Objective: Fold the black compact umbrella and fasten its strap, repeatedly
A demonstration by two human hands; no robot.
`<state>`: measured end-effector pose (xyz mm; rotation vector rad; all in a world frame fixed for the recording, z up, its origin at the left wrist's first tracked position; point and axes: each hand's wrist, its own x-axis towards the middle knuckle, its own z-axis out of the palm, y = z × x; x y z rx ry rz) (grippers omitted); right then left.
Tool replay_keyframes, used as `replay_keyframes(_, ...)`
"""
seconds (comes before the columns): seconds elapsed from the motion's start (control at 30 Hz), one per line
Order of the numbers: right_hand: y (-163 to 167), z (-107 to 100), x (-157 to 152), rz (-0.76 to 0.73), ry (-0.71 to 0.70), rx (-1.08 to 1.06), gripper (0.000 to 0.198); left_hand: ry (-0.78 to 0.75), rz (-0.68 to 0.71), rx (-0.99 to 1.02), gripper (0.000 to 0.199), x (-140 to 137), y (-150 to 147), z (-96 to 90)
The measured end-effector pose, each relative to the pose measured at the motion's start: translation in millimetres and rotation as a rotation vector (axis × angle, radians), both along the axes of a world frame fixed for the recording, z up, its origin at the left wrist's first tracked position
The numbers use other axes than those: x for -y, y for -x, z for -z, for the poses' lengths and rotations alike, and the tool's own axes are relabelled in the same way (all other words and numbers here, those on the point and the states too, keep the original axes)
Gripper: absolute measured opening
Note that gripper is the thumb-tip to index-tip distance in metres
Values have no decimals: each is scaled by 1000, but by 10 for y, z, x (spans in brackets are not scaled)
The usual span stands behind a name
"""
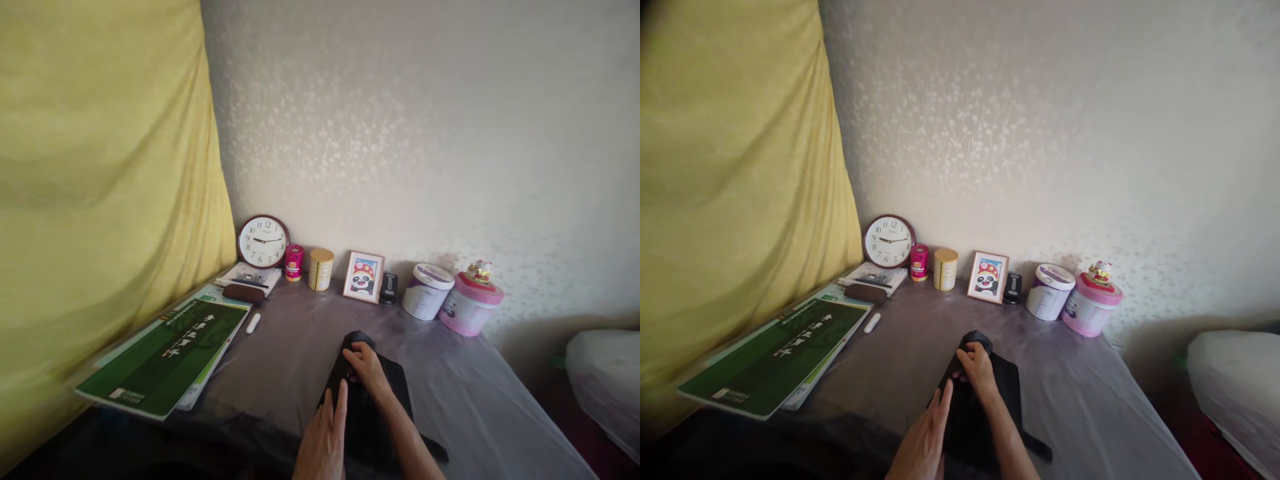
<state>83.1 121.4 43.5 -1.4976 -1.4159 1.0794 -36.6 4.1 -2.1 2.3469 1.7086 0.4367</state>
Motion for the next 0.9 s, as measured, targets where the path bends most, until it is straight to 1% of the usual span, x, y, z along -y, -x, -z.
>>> replay_keyframes(0.1, 45, -67, 23, 24, 97, -72, 17, 67, 11, -61, 96, 66, 17, -199)
replay_keyframes(0.2, 70, -90, 36, 10, 106, -71, 16, 123, 7, -132, 95, 77, -12, -325)
replay_keyframes(0.27, 75, -90, 39, -19, 115, -45, 18, 121, -21, -140, 87, 76, -21, -337)
replay_keyframes(0.37, 68, -76, 42, -91, 112, -6, 21, 77, -53, -122, 73, 101, 15, -277)
replay_keyframes(0.47, 54, -37, 42, -156, 76, 41, 21, 37, -57, -120, 61, 143, 101, -229)
replay_keyframes(0.57, 44, 21, 30, -194, 30, 92, 21, -73, -91, -74, 45, 139, 164, -255)
replay_keyframes(0.6, 41, 37, 26, -205, 15, 112, 21, -116, -91, -46, 43, 123, 166, -270)
replay_keyframes(0.67, 36, 54, 24, -224, -31, 160, 21, -177, -60, 5, 49, 76, 136, -278)
replay_keyframes(0.73, 33, 44, 44, -238, -82, 204, 21, -189, -2, 28, 66, 23, 77, -223)
replay_keyframes(0.8, 29, 14, 101, -243, -128, 243, 21, -157, 35, 26, 84, -23, 14, -101)
replay_keyframes(0.87, 20, -19, 196, -258, -216, 300, 22, -110, 36, 12, 90, -60, -36, 58)
replay_keyframes(0.9, 11, -29, 251, -264, -292, 339, 23, -99, 49, 2, 90, -76, -54, 136)
